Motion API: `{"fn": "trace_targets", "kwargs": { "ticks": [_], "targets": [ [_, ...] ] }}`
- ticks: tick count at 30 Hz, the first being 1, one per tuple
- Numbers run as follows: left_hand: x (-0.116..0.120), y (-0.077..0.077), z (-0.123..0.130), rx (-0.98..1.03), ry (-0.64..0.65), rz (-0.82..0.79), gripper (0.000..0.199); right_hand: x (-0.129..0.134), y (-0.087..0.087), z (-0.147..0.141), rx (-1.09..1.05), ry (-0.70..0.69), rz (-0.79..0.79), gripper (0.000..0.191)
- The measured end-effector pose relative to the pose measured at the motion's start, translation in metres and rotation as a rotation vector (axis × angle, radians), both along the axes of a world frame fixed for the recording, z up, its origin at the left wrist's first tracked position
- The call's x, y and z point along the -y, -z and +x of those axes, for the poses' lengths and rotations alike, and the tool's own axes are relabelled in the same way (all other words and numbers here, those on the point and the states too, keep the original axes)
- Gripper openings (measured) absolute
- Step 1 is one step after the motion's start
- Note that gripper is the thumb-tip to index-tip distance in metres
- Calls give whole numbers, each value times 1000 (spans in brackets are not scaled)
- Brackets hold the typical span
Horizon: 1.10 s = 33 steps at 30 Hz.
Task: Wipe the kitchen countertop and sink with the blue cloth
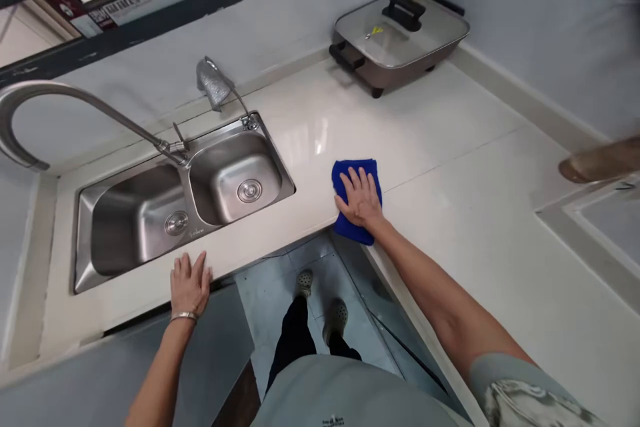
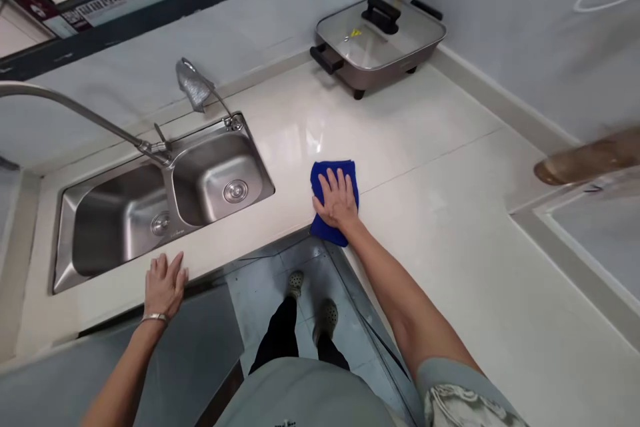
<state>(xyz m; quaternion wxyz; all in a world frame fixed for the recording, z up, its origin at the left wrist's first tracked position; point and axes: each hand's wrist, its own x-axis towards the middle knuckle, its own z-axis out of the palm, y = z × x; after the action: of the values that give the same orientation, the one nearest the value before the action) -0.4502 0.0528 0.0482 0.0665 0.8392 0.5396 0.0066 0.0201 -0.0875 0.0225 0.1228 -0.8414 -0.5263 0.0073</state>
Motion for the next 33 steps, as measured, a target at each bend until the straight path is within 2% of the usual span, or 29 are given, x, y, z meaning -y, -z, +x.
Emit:
{"fn": "trace_targets", "kwargs": {
  "ticks": [3, 5, 9, 11, 14, 16, 18, 21, 27, 33],
  "targets": [
    [-7, 2, -4, -4, -10, 5, 51, -1, 3, 6, 14, -30, -3, 67],
    [-16, 3, 1, 39, -73, 12, 49, 8, 4, 7, 13, -53, -1, 65],
    [-32, 8, 18, 181, -418, 15, 50, 47, 7, 14, 21, -144, -6, 62],
    [-34, 12, 24, 208, -509, 45, 50, 71, 8, 20, 33, -147, 0, 62],
    [-30, 17, 28, 220, -484, 105, 52, 94, 10, 24, 39, -99, 14, 62],
    [-26, 18, 28, 230, -468, 130, 50, 95, 13, 21, 37, -58, 26, 63],
    [-25, 18, 28, 242, -480, 158, 48, 83, 15, 11, 47, 2, 43, 66],
    [-26, 19, 29, 254, -501, 202, 45, 49, 17, -16, 65, 50, 42, 68],
    [-30, 26, 24, 284, -516, 238, 41, -24, 6, -103, 22, -91, 27, 70],
    [-32, 31, 21, 336, -517, 278, 39, -63, -1, -203, -77, -243, 53, 73]
  ]
}}
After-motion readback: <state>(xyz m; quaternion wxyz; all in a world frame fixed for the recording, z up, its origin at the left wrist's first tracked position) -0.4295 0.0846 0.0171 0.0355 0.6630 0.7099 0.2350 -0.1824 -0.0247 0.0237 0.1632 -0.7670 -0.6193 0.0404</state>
